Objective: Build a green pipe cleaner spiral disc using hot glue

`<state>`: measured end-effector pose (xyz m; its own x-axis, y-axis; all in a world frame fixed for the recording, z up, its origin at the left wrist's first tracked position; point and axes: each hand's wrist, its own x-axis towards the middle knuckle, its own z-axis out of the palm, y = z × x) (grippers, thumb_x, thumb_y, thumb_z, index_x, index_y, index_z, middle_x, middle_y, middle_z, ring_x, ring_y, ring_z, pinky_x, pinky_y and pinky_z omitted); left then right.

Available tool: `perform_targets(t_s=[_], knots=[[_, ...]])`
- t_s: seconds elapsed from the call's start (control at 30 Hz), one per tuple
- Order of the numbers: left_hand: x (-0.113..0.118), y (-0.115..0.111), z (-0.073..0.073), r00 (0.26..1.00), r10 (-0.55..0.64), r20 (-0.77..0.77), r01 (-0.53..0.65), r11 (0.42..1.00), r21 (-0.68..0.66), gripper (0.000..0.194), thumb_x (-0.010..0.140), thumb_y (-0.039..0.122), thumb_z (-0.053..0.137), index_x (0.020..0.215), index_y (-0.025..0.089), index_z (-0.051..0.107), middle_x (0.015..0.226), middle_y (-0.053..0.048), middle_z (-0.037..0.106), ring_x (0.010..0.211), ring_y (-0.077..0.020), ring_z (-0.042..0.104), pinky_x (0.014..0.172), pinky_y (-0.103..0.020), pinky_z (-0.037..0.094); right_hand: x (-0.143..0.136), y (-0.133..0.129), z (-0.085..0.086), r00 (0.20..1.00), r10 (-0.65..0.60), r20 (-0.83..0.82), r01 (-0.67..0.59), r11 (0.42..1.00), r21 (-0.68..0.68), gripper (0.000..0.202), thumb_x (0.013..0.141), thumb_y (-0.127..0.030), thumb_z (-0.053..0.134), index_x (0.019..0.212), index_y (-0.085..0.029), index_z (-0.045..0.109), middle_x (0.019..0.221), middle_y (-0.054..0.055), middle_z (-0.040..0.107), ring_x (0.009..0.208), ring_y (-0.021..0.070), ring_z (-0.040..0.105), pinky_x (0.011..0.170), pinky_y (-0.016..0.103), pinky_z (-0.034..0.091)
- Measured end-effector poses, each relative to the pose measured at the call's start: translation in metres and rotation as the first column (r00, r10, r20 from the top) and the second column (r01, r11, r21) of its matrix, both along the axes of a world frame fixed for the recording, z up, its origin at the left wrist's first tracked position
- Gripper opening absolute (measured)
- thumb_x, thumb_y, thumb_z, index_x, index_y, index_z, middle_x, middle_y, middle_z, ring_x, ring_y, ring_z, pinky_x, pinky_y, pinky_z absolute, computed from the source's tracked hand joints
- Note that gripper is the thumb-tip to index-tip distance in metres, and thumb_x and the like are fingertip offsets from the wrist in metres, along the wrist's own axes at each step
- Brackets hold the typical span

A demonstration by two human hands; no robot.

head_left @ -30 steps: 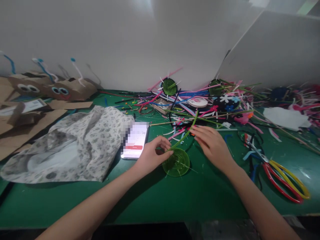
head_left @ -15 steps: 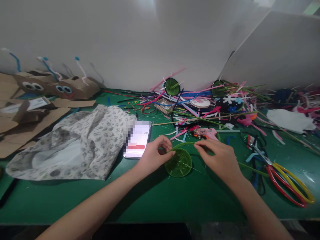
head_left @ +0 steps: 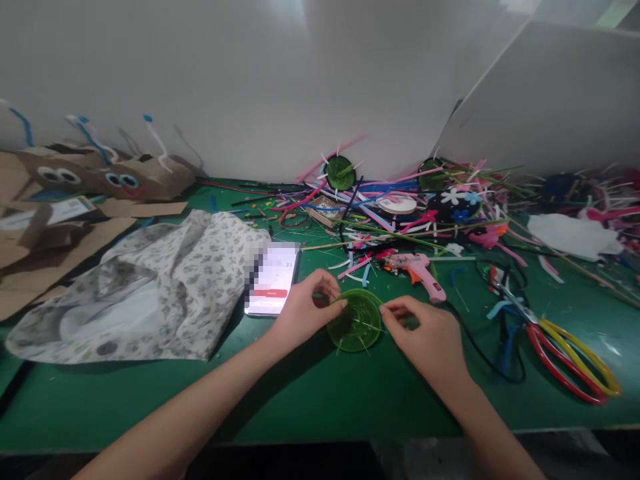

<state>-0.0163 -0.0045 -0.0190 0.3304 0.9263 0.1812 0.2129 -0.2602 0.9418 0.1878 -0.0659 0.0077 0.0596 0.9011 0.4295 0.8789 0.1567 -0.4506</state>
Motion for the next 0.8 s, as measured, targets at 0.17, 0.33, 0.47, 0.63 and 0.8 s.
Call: perform_targets(t_s=[0.17,0.33,0.47,0.63,0.8], knots=[[0.000,0.000,0.000,1.000,0.004,-0.002,-0.004,1.000,-0.007,0.017,0.077,0.022,0.067,0.085,0.021,0.052,0.082,0.000,0.061,0.076,-0.0150,0.061,0.062,-0.025,0.049,-0.002,-0.002,-0.004,0.998,0.005,-0.057,-0.006,1.000,-0.026,0.015,0.080,-0.031,0.058,0.070,-0.025,0.067,0.062,-0.002,0.068,0.058,0.0163,0.065,0.053,0.025,0.044],[0.000,-0.001,0.001,1.000,-0.006,-0.013,0.006,1.000,0.002,0.016,0.077,0.021,0.066,0.085,0.020,0.052,0.082,0.000,0.061,0.075,-0.0146,0.060,0.063,-0.025,0.049,-0.003,-0.004,-0.007,0.998,-0.005,-0.064,0.002,0.999,-0.039,0.015,0.081,-0.032,0.058,0.070,-0.024,0.066,0.065,-0.001,0.068,0.061,0.0169,0.065,0.057,0.027,0.046],[0.000,-0.001,0.001,1.000,-0.006,-0.021,0.006,1.000,-0.001,0.016,0.077,0.021,0.066,0.084,0.020,0.052,0.082,0.000,0.061,0.076,-0.0148,0.060,0.063,-0.026,0.049,-0.005,-0.008,-0.008,0.996,0.007,-0.086,-0.013,0.998,-0.069,0.016,0.083,-0.034,0.057,0.073,-0.025,0.067,0.068,0.000,0.070,0.062,0.0184,0.067,0.057,0.028,0.049],[-0.001,-0.001,0.000,1.000,0.003,-0.017,-0.003,1.000,-0.002,0.016,0.077,0.020,0.066,0.083,0.020,0.051,0.081,0.001,0.060,0.075,-0.0145,0.060,0.064,-0.026,0.049,-0.010,-0.014,-0.015,0.979,0.001,-0.204,-0.027,0.992,-0.122,0.013,0.081,-0.035,0.063,0.085,-0.024,0.067,0.075,0.001,0.073,0.067,0.0194,0.070,0.061,0.029,0.057],[0.001,-0.001,0.001,1.000,-0.004,0.016,0.005,0.999,-0.045,0.020,0.076,0.019,0.066,0.087,0.021,0.049,0.077,0.002,0.057,0.071,-0.0135,0.059,0.061,-0.025,0.048,-0.009,-0.011,-0.020,0.967,-0.010,-0.256,-0.024,0.992,-0.127,0.014,0.083,-0.034,0.062,0.089,-0.023,0.067,0.080,0.003,0.073,0.072,0.0192,0.071,0.061,0.028,0.058]])
